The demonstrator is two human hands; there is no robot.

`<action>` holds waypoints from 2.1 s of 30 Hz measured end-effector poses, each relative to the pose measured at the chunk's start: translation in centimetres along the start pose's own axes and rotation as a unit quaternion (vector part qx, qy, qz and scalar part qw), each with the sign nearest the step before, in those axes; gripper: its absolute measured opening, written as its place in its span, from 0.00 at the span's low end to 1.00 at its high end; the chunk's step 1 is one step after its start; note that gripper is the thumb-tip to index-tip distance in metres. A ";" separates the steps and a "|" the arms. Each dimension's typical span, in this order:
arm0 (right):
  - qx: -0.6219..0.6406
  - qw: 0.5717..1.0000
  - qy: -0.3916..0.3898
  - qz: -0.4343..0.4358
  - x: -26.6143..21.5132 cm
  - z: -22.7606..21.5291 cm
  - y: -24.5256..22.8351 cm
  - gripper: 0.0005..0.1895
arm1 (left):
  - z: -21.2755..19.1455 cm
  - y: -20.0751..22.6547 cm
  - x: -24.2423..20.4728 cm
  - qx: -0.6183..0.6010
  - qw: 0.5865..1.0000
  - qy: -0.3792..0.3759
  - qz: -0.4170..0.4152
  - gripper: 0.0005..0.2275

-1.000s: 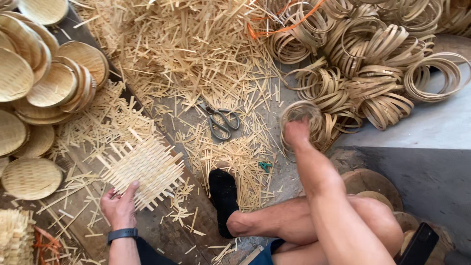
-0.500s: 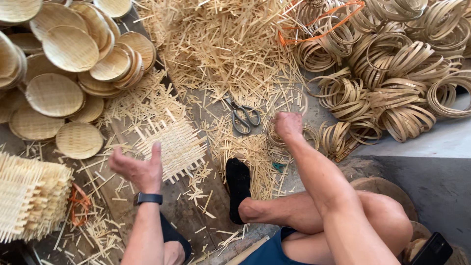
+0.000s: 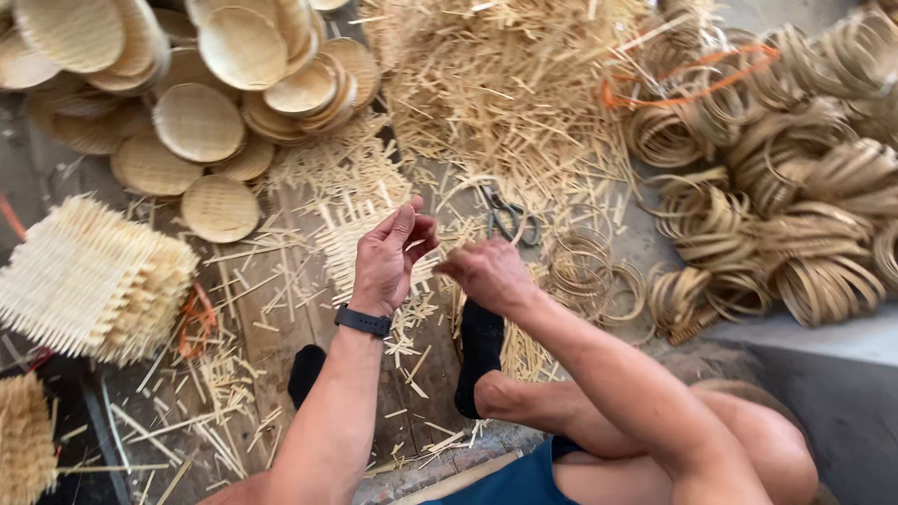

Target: The person weaves bamboo strips into a basket base, using shears to trim the edges and a wooden mold to shape the structure.

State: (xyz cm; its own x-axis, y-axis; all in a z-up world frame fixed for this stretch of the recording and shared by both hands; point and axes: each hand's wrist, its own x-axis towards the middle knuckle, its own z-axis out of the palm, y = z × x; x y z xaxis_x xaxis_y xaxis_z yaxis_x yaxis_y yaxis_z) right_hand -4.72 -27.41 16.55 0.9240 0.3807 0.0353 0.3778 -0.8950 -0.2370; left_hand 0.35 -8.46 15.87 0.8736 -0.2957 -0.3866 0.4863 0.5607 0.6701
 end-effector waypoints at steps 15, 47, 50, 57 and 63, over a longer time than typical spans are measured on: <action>0.124 0.923 0.340 -0.135 3.8 -6.0 -1.9 0.10 | -5.3 1.8 -2.4 -0.213 0.975 -0.058 0.033 0.11; 0.128 0.978 0.103 -0.131 6.7 -5.2 -5.5 0.05 | -1.0 3.5 -3.2 0.040 0.988 0.003 -0.152 0.29; 0.432 0.895 0.105 0.048 7.5 -5.0 -4.6 0.11 | -2.1 3.6 -3.1 0.004 0.999 -0.038 -0.018 0.26; 0.845 0.518 -0.018 0.133 4.8 -2.5 -2.1 0.18 | -4.2 5.4 -4.2 -0.147 0.988 -0.034 0.025 0.09; 0.864 0.496 -0.046 0.077 4.4 -1.4 -0.5 0.16 | -3.2 7.6 -5.4 0.028 0.996 -0.078 0.018 0.10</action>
State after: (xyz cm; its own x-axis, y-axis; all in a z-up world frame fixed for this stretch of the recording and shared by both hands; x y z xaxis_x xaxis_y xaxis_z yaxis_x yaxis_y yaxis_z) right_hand -0.79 -25.63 18.17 0.8978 0.4185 -0.1371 -0.3833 0.5893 -0.7112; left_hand -0.75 -0.11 21.02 0.8807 -0.3954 -0.2609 0.4510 0.5311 0.7173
